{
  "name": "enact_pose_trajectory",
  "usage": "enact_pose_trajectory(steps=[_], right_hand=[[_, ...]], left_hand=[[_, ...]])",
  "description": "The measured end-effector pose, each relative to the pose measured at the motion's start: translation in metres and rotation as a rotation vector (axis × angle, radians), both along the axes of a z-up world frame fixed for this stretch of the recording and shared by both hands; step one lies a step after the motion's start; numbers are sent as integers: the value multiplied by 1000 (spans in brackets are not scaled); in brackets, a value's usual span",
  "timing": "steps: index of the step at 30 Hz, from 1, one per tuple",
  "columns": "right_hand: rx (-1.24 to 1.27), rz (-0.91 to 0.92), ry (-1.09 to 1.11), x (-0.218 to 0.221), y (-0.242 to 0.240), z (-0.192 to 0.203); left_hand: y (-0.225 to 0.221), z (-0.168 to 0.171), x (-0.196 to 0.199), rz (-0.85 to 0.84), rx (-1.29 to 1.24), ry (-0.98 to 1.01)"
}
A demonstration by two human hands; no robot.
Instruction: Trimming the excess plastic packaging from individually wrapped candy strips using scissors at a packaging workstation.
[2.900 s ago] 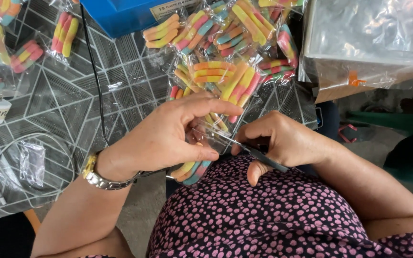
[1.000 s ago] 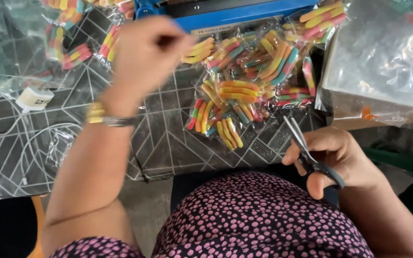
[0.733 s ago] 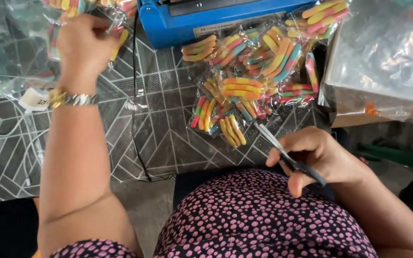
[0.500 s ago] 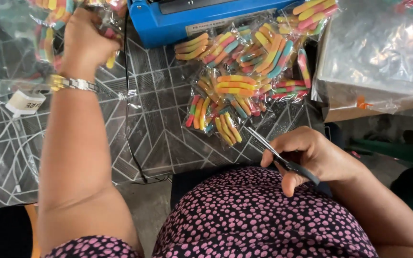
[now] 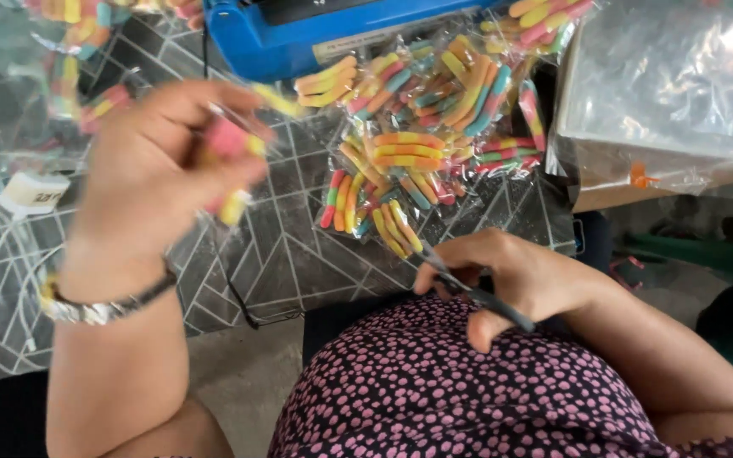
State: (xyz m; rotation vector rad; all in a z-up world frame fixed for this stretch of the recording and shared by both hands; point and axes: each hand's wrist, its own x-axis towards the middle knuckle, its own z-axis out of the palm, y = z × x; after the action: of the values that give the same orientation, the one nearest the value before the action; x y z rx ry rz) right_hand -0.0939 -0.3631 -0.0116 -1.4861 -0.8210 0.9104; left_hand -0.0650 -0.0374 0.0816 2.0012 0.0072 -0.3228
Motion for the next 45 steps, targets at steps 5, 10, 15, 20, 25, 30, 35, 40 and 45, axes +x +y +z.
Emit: enact_pose_trajectory(steps=[5,10,15,20,25,30,35,40,45], right_hand=[[0,-59,124,-4,4,-4],[-16,-162,178,-5,-2,-5],[61,-246,275,-6,-5,-9],[45,-242,200,-6,-3,-10],[22,-280,170,-6,-1,-7],[24,-322,84,-10,-2,-8],[16,-343,147,-12,-6,-13],[-17,-314,103,-12,-11,-12],[-29,-206,160,-12,-12,-3]], left_hand=[[-41,-15,-6,-229,-84,68],[-65,-40,-4,-317,-26,68],[-64,-44,-4,-337,-73,125],[-70,-48,-13,-326,-61,116],[-76,-47,-19,-300,-58,60],[-77,-36,-20,-301,-90,56],[-72,-39,-23,-314,-148,55],[-64,-44,-19,-350,-200,172],[-62,-52,-20,-483,-408,251]])
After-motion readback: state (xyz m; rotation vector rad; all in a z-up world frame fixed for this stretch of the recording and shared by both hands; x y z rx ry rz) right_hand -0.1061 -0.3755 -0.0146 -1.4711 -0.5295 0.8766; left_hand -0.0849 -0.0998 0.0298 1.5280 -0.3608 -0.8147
